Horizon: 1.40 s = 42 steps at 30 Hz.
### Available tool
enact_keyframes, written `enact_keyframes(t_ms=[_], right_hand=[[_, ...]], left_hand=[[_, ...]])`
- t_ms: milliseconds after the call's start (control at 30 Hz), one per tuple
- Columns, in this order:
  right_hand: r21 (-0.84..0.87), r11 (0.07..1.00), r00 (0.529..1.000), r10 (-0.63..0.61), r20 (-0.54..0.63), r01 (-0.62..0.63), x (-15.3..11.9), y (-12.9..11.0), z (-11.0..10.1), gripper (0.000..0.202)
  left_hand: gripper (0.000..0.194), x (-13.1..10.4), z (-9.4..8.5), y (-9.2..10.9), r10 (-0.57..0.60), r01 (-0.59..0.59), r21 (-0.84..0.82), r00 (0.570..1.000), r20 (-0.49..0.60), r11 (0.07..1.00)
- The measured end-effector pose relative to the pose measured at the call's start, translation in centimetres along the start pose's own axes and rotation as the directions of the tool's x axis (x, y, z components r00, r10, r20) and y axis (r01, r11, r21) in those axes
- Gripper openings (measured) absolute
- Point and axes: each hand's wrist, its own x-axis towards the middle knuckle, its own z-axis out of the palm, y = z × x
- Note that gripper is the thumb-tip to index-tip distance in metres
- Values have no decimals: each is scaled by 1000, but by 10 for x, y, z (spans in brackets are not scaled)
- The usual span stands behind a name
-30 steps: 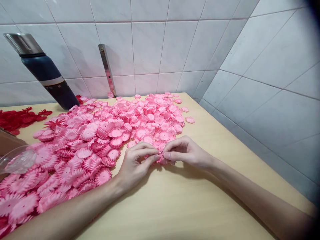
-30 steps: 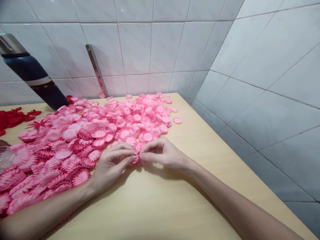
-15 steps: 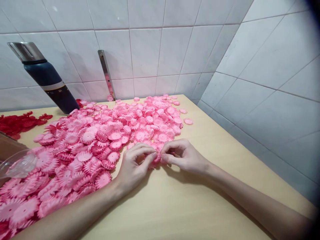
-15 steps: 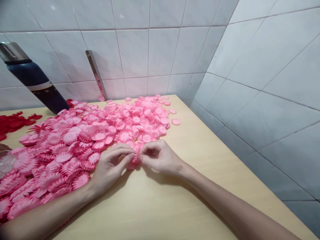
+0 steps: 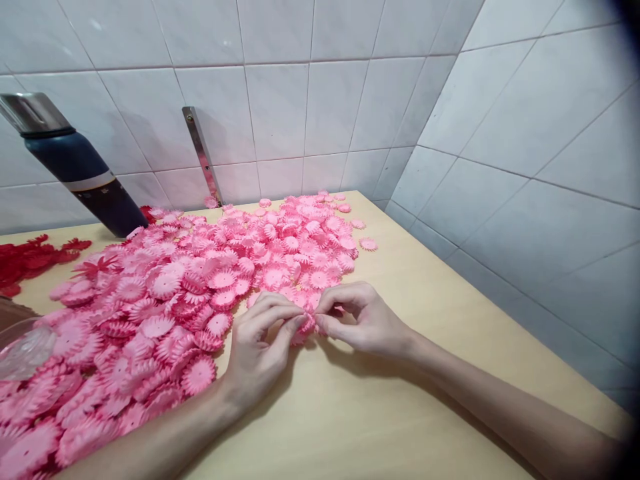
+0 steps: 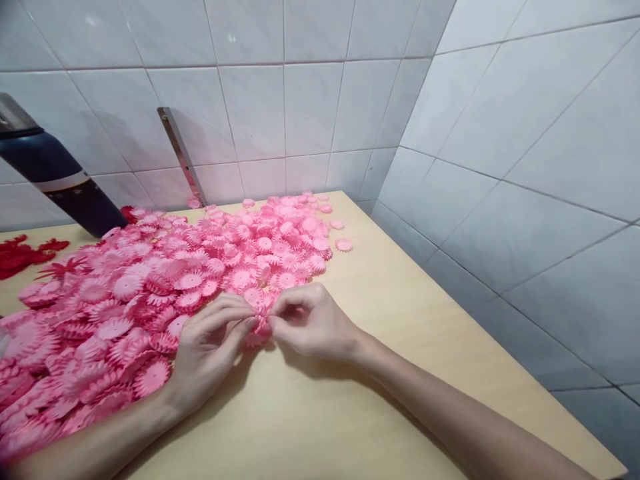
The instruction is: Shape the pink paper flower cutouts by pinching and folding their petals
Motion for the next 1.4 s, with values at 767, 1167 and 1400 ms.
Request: enact_keyframes(t_ms=[767,1167,1400], right_hand=[[154,984,994,80,68,-90,0,5,1,12],[10,995,991,101,84,-102,-2,10,0,22],[-34,992,988,128,91,-125,-4,9,-1,27]], left_hand=[[8,1,-1,-4,-196,192,-84,980,-43,978],[8,2,-3,0,-159,158,-50,987,-12,986],[10,3,-3,3,-230,230,-81,973,11,970]])
